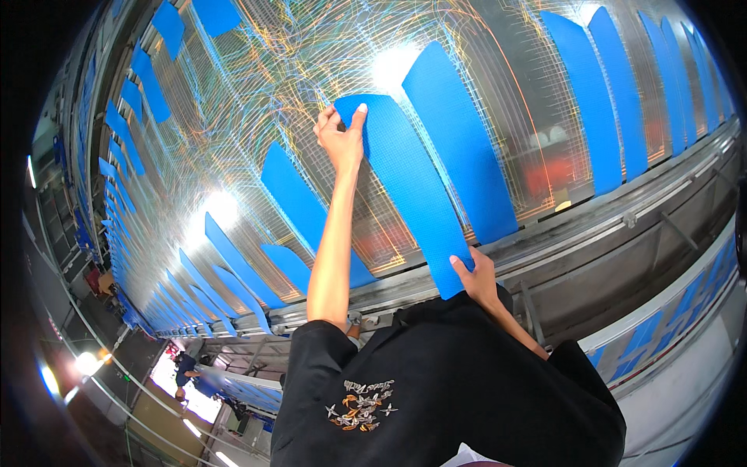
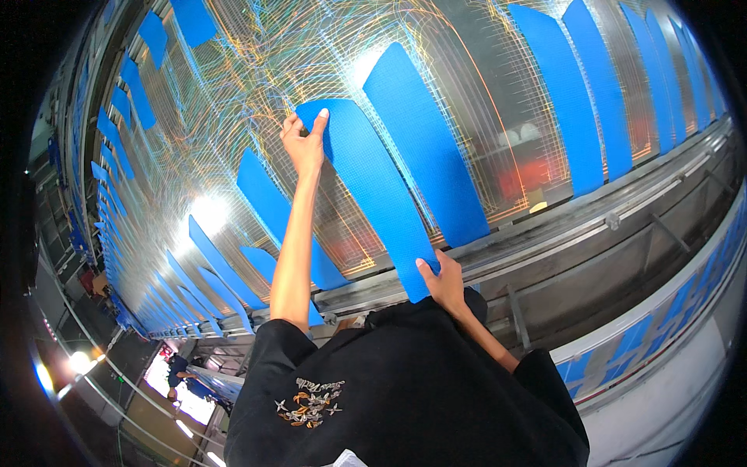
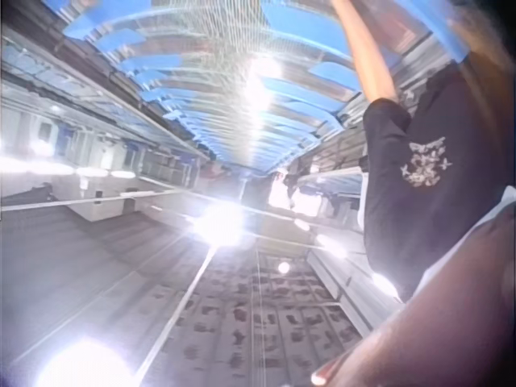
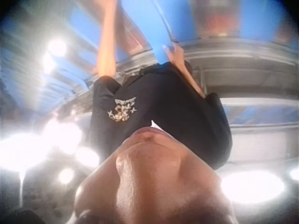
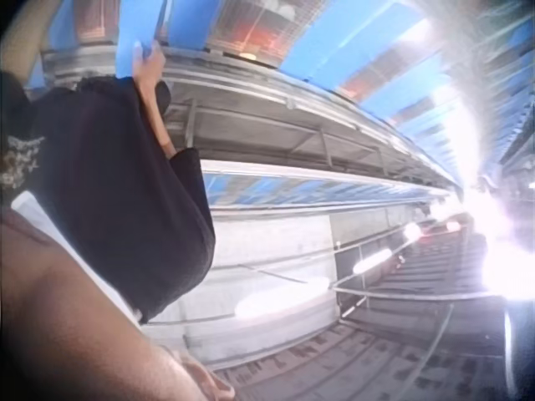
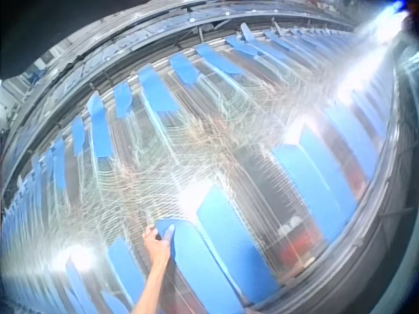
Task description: The person repeatedly places blue rectangular panels onto a curved metal grid structure. They align each panel with existing ones and press it into place by hand. The task continues with multiple panels being installed in sequence.
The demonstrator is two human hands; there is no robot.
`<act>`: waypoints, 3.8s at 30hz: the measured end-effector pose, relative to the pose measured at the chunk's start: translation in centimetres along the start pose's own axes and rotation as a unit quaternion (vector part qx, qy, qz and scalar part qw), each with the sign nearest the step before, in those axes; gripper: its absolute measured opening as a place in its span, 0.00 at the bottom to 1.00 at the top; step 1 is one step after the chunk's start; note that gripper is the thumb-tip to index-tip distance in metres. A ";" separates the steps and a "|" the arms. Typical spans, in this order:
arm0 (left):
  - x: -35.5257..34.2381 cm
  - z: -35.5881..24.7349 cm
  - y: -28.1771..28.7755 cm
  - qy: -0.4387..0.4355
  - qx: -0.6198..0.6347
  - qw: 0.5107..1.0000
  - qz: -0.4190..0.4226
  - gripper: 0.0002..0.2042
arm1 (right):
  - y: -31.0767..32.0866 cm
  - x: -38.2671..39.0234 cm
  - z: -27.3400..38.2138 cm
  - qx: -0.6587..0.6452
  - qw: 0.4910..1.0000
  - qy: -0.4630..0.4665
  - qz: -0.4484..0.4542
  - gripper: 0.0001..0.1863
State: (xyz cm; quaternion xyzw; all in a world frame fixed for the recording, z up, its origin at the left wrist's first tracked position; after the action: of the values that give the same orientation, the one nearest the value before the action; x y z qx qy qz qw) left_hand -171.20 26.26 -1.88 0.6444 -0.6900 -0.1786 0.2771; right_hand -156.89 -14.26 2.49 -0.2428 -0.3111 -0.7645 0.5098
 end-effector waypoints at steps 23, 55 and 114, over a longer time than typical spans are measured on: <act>-0.4 -1.6 -0.6 0.004 -0.002 1.000 -0.030 0.14 | -0.5 -1.9 -2.4 0.001 0.999 -0.054 -0.005 0.23; -0.5 -1.6 -0.9 0.011 -0.019 0.998 -0.057 0.14 | 0.2 -2.0 -0.6 -0.012 0.999 -0.033 -0.013 0.20; 3.9 -5.5 -2.3 -0.326 -0.308 0.893 -0.028 0.34 | 1.2 -1.0 -7.5 0.026 0.997 -0.042 -0.064 0.20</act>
State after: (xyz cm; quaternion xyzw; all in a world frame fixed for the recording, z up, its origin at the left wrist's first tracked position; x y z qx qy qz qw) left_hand -166.02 22.72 1.65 0.4512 -0.6337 -0.5899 0.2165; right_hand -155.77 -19.43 -3.11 -0.2408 -0.3669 -0.7765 0.4520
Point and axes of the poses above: each hand's wrist, its own x-axis away from the middle knuckle, its own y-axis out of the back of the hand, z = x × y, the point moved 9 cm from there along -x, towards the middle knuckle, and after that the axes turned 2 degrees about y, right-handed, at the moved point
